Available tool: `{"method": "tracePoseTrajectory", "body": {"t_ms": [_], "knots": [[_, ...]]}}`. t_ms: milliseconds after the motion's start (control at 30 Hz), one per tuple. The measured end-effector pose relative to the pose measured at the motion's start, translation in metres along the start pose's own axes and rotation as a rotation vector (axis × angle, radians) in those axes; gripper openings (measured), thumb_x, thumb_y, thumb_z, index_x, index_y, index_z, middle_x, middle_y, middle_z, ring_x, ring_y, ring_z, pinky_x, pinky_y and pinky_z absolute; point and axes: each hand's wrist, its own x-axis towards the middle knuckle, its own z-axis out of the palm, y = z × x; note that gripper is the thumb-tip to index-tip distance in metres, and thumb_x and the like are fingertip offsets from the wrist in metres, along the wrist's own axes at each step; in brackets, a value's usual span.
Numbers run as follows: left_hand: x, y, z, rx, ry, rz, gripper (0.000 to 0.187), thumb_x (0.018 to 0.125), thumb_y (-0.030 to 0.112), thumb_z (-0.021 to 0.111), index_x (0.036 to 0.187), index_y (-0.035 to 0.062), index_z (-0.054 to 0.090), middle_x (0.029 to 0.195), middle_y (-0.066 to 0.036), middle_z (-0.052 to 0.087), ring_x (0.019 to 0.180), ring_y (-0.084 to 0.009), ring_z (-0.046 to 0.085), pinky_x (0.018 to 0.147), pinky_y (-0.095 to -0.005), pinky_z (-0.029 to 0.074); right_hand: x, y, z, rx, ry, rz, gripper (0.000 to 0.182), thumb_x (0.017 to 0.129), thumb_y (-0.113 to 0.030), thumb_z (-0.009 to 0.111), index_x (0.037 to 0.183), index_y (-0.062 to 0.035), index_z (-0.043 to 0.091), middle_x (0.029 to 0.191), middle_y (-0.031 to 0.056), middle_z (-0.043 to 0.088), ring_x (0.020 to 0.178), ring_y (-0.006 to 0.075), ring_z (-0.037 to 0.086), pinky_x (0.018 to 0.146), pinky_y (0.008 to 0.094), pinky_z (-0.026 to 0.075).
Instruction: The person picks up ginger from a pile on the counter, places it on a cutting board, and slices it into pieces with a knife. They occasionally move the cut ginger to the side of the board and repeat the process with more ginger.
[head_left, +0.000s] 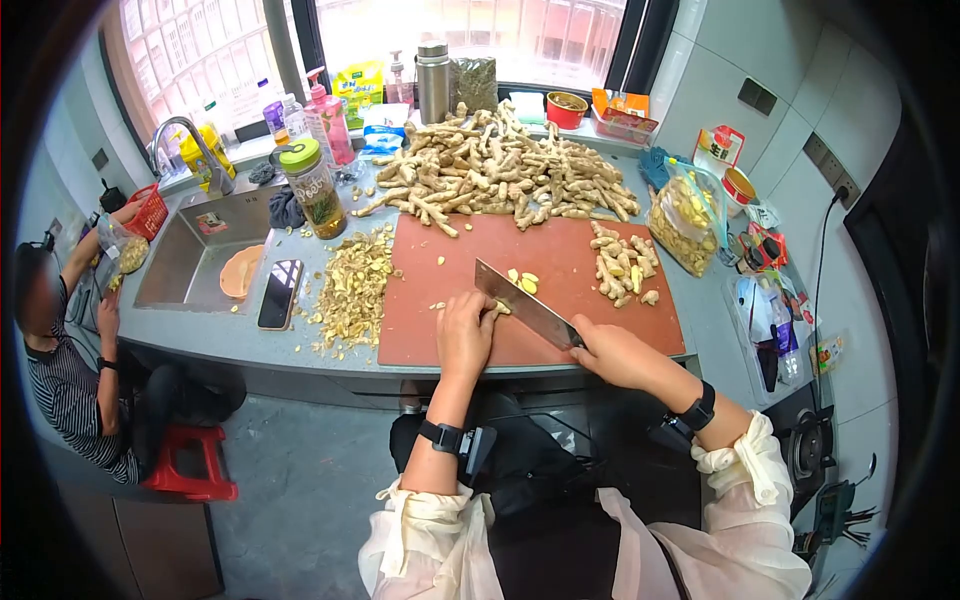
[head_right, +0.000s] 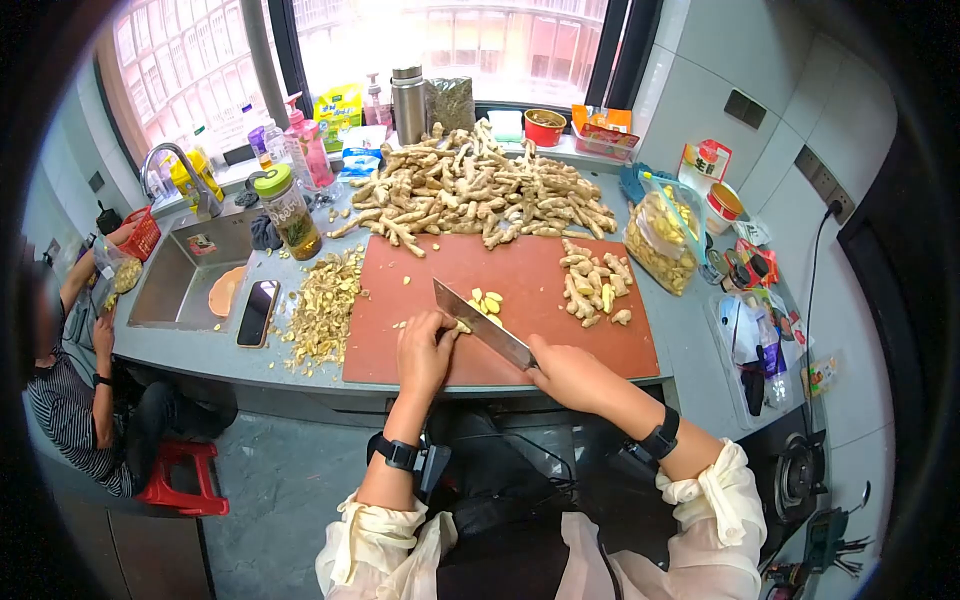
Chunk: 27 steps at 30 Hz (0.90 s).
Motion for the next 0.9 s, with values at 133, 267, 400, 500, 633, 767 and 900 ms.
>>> {"method": "tracePoseTrajectory", "body": {"t_ms": [133,267,400,500,633,767,900], "knots": [[0.000,-0.002,0.002,0.003,0.005,0.006,0.012,0.082,0.011,0.076,0.090,0.0082,0.068,0.094,-0.006,0.069,0.094,-0.0302,0.063,0.084,-0.0409,0.047,0.015,-0.008,0.001,-0.045,0.016,-0.015,0.028,0.096,-0.019,0.060,0.110,0.0017,0.046,0.093,0.0287,0.068,0.092,0.0479,0.066,0.079,0.0557,0.052],[0.001,-0.001,0.000,0.025,-0.029,-0.005,0.011,0.083,0.011,0.076,0.091,0.0079,0.069,0.094,-0.006,0.069,0.094,-0.0307,0.063,0.085,-0.0419,0.047,0.057,-0.022,0.016,-0.066,0.115,-0.072,0.027,0.095,-0.017,0.059,0.111,0.0019,0.048,0.091,0.0273,0.070,0.090,0.0472,0.068,0.078,0.0564,0.053],[-0.001,-0.002,-0.002,0.006,-0.003,0.021,0.010,0.084,0.010,0.075,0.092,0.0075,0.069,0.094,-0.007,0.068,0.095,-0.0311,0.063,0.085,-0.0426,0.047,0.086,-0.029,0.024,-0.074,0.153,-0.097,0.026,0.095,-0.017,0.058,0.111,0.0019,0.050,0.091,0.0270,0.070,0.089,0.0471,0.068,0.077,0.0565,0.053],[-0.001,-0.002,0.000,0.020,0.005,0.007,0.010,0.084,0.010,0.074,0.092,0.0075,0.069,0.095,-0.007,0.068,0.096,-0.0311,0.063,0.085,-0.0423,0.047,0.081,-0.023,0.024,-0.058,0.178,-0.093,0.026,0.095,-0.018,0.058,0.111,0.0017,0.051,0.092,0.0274,0.070,0.090,0.0469,0.068,0.077,0.0569,0.053],[-0.001,-0.002,0.001,0.012,0.013,-0.004,0.008,0.085,0.010,0.074,0.091,0.0073,0.069,0.095,-0.007,0.068,0.096,-0.0310,0.063,0.085,-0.0420,0.048,0.045,-0.007,0.015,-0.032,0.113,-0.051,0.029,0.096,-0.021,0.061,0.112,0.0012,0.050,0.094,0.0281,0.069,0.092,0.0472,0.067,0.079,0.0554,0.052],[-0.001,-0.002,0.001,0.009,0.012,0.015,0.008,0.085,0.011,0.074,0.089,0.0075,0.069,0.095,-0.007,0.068,0.096,-0.0303,0.063,0.084,-0.0418,0.047,0.019,0.007,-0.001,0.050,0.053,-0.036,0.031,0.097,-0.021,0.064,0.113,0.0003,0.050,0.096,0.0275,0.067,0.095,0.0465,0.065,0.081,0.0523,0.050],[-0.002,-0.002,0.001,0.024,-0.005,0.005,0.008,0.084,0.011,0.074,0.089,0.0080,0.069,0.094,-0.007,0.068,0.096,-0.0297,0.063,0.084,-0.0416,0.046,0.012,0.001,-0.011,0.046,0.064,0.009,0.030,0.097,-0.021,0.065,0.114,-0.0007,0.050,0.097,0.0266,0.067,0.095,0.0461,0.065,0.081,0.0516,0.050]]}}
